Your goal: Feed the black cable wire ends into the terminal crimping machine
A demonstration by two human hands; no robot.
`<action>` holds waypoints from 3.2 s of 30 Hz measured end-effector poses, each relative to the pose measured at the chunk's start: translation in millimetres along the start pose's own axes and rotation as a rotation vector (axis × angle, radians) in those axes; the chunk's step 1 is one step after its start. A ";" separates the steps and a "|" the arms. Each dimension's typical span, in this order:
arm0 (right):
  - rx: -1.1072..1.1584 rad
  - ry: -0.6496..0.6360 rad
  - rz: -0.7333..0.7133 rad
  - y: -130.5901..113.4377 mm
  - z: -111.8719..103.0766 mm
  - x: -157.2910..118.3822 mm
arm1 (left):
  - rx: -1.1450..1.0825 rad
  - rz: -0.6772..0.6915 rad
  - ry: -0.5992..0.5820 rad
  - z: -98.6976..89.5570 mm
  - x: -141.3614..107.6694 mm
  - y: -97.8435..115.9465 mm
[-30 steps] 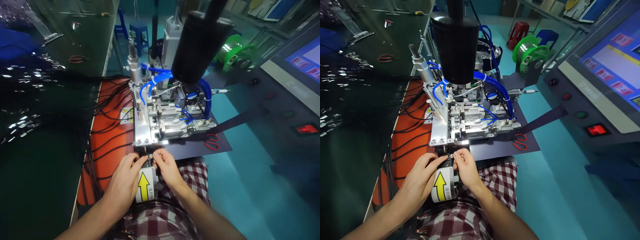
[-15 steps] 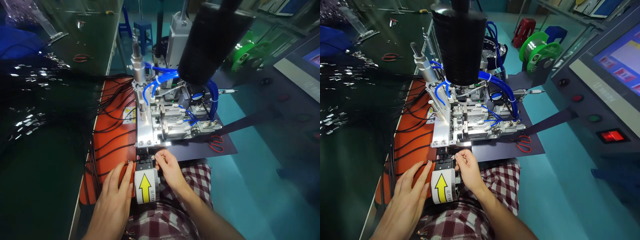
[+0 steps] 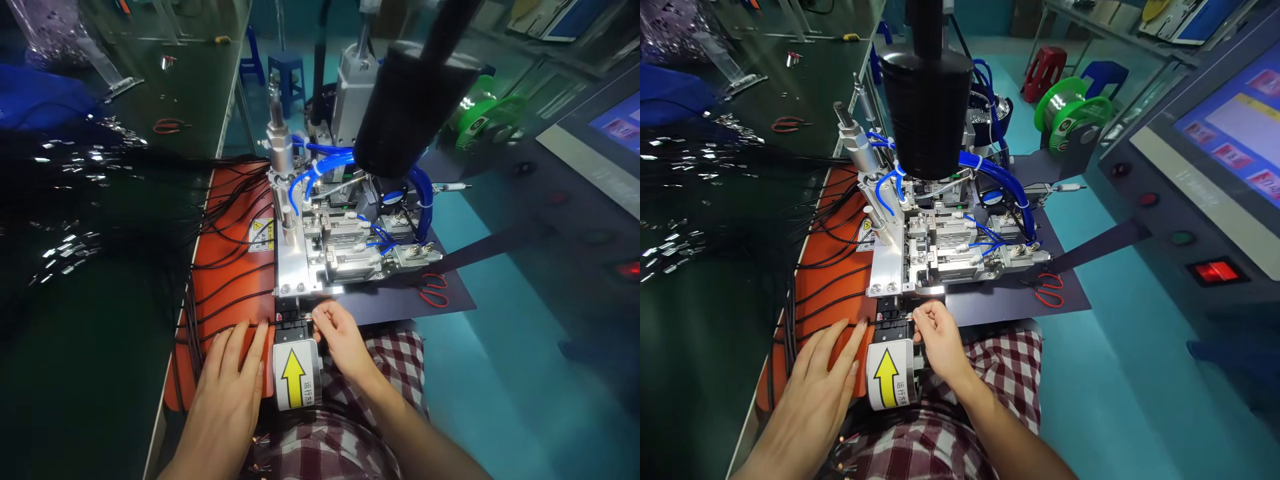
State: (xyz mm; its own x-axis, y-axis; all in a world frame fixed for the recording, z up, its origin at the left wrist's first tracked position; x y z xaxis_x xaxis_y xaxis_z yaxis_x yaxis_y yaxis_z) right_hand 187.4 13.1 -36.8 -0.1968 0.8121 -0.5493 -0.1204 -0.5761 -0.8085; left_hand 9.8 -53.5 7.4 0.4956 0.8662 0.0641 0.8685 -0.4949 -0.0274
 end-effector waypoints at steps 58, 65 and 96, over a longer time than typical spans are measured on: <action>0.173 0.148 0.052 24.6 -25.8 -2.3 | -0.135 0.017 0.070 7.5 -8.0 -24.1; 0.198 0.163 0.113 30.0 -28.0 -9.5 | -0.180 0.005 0.034 2.5 23.0 -40.1; -0.306 -0.105 -0.137 -22.6 -6.5 -56.0 | -0.968 0.050 -0.138 -48.5 21.5 -14.3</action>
State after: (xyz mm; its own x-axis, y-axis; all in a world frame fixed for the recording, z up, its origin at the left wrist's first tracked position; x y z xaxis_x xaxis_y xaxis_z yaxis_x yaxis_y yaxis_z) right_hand 207.5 -18.8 10.8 -0.3000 0.8566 -0.4198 0.1412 -0.3954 -0.9076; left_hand 7.7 -31.2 57.5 0.5817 0.8127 -0.0339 0.4951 -0.3207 0.8075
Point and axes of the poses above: each hand's wrist, its own x-axis towards the middle knuckle, its own z-axis out of the palm, y = z × x, the point moved 1 cm from there along x, towards the middle knuckle, and after that the axes turned 13 degrees about z, right-handed, at the moved point
